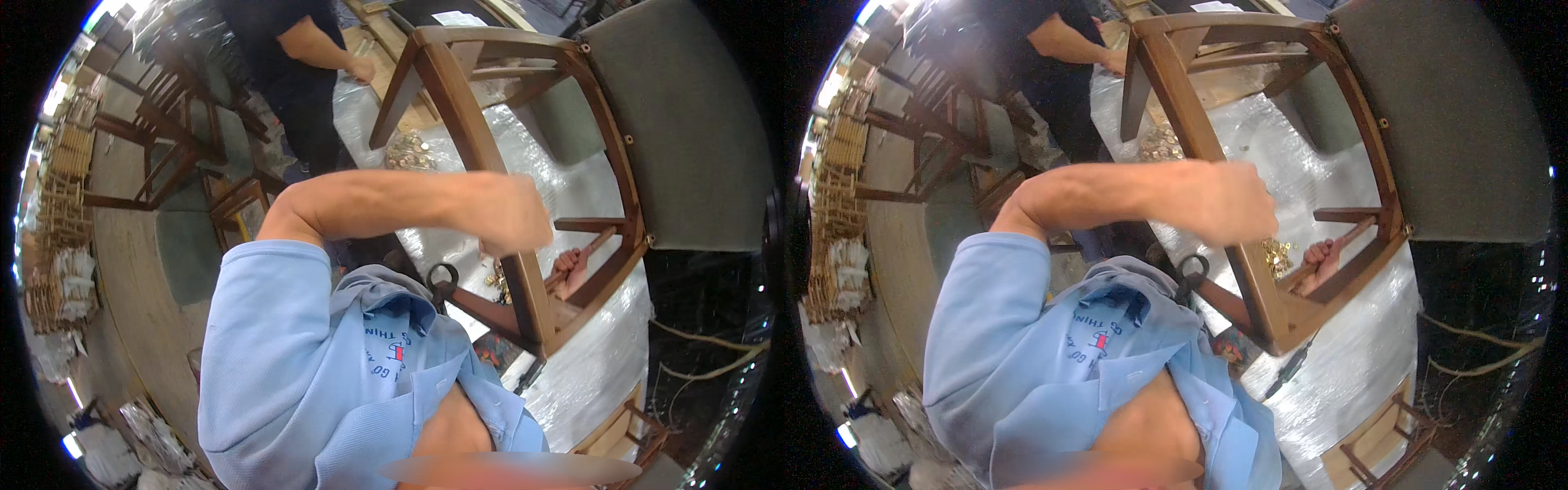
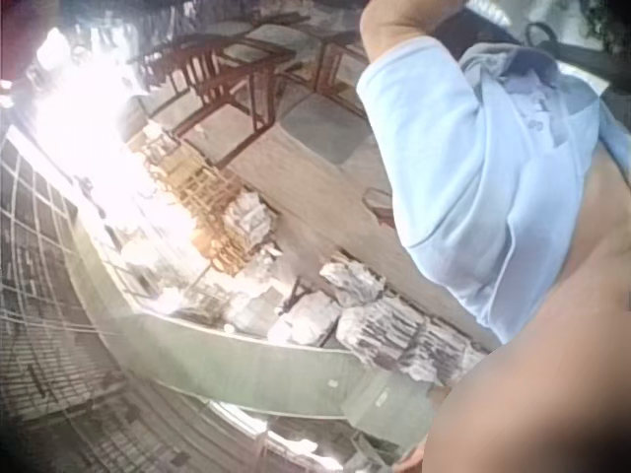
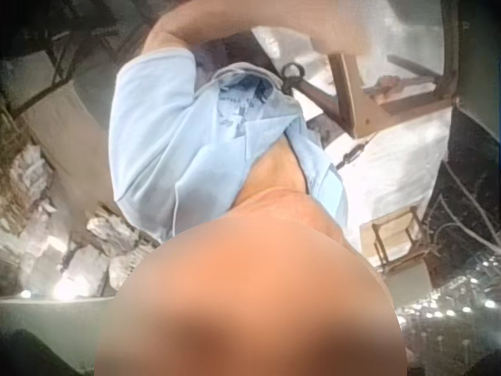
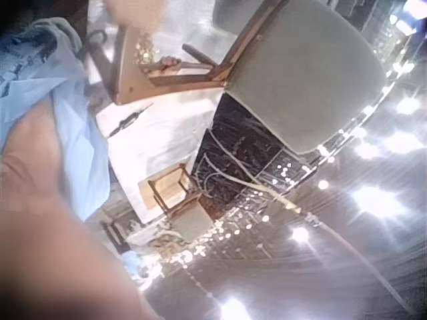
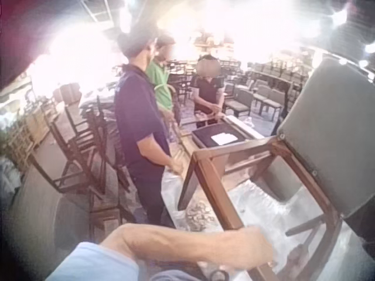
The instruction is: The person assembles wooden chairs by attaching the seat and backrest to the frame using a pneumatic drill. They handle screws and nuts, position the chair parts, and secure them with the drill in a workshop setting.
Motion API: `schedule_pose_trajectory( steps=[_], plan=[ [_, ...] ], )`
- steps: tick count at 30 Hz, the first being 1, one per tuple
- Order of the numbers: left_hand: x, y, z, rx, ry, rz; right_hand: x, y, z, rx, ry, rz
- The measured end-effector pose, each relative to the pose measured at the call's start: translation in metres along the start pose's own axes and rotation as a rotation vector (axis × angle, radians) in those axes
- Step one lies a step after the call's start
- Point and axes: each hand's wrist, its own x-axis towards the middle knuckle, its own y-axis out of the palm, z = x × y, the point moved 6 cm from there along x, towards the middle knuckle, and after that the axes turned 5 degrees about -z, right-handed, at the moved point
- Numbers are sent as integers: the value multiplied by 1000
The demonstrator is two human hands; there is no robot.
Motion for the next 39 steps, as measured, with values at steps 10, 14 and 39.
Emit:
schedule_pose_trajectory(
  steps=[10, 14, 39],
  plan=[
    [-106, 45, 217, 66, -440, -184, 160, 224, -72, 170, -11, 129],
    [-126, 41, 249, -35, -472, -289, 162, 239, -77, 139, -36, 18],
    [180, 78, -59, -280, -450, -636, -247, -577, 129, -222, -382, -1415]
  ],
)
